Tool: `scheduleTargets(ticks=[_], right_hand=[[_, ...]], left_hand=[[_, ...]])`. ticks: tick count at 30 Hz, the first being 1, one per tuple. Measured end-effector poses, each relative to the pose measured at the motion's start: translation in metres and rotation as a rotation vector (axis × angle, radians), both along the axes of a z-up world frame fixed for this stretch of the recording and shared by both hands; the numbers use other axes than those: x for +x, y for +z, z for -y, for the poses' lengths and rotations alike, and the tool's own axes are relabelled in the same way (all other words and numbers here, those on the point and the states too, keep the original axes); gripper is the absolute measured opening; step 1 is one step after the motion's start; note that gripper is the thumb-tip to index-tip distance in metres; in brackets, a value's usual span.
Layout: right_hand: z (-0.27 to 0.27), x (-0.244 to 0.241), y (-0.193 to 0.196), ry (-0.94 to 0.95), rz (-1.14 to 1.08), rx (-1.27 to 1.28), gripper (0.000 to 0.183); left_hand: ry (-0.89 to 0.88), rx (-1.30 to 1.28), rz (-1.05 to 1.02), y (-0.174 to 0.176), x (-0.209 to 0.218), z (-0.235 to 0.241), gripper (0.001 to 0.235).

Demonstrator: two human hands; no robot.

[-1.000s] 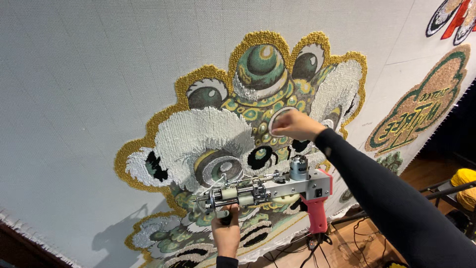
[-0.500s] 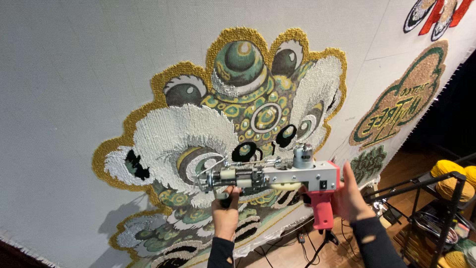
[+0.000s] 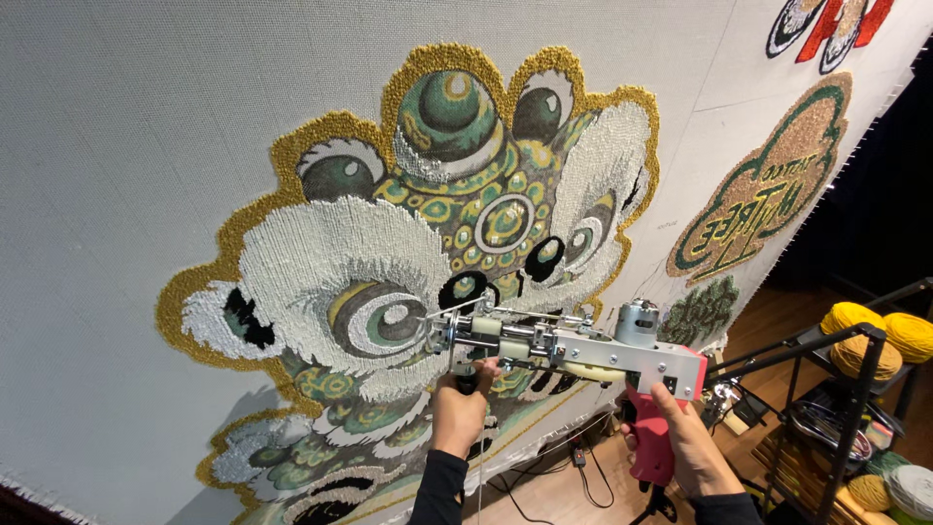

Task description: The person uses a handheld tufting gun to apply white yarn onto a large canvas featuring a pre-printed design of a stylized lion head. They systematically move the tool across the surface to fill in specific areas of the design with dense loops of yarn.

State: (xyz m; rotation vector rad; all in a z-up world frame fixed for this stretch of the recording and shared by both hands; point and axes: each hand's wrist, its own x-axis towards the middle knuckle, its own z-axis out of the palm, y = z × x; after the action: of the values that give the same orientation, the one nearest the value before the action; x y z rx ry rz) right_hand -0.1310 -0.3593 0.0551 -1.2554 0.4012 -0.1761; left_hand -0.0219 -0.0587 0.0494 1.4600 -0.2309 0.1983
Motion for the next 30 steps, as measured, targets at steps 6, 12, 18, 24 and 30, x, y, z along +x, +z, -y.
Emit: scheduleTargets(ticks=[6, 12, 18, 24, 30], right_hand=[[0.005, -0.015, 0.004, -0.046, -0.039, -0.011, 0.057], [0.004, -0.028, 0.001, -0.082, 0.023, -0.060, 0.059], [0.003, -0.037, 0.014, -0.159, -0.015, -0.033, 0.056], [0.008, -0.041, 0.016, -0.161, 0.001, -0.030, 0.057], [0.015, -0.041, 0.018, -0.080, -0.008, 0.072, 0.056]], left_hand=[[0.109, 0.243, -0.117, 0.004, -0.007, 0.006, 0.035], [0.026, 0.224, -0.070, 0.010, -0.012, 0.012, 0.033], [0.016, 0.301, -0.146, 0.018, -0.019, 0.016, 0.035], [0.021, 0.284, -0.092, 0.021, -0.021, 0.023, 0.035], [0.002, 0.237, 0.041, 0.025, -0.009, 0.026, 0.033]])
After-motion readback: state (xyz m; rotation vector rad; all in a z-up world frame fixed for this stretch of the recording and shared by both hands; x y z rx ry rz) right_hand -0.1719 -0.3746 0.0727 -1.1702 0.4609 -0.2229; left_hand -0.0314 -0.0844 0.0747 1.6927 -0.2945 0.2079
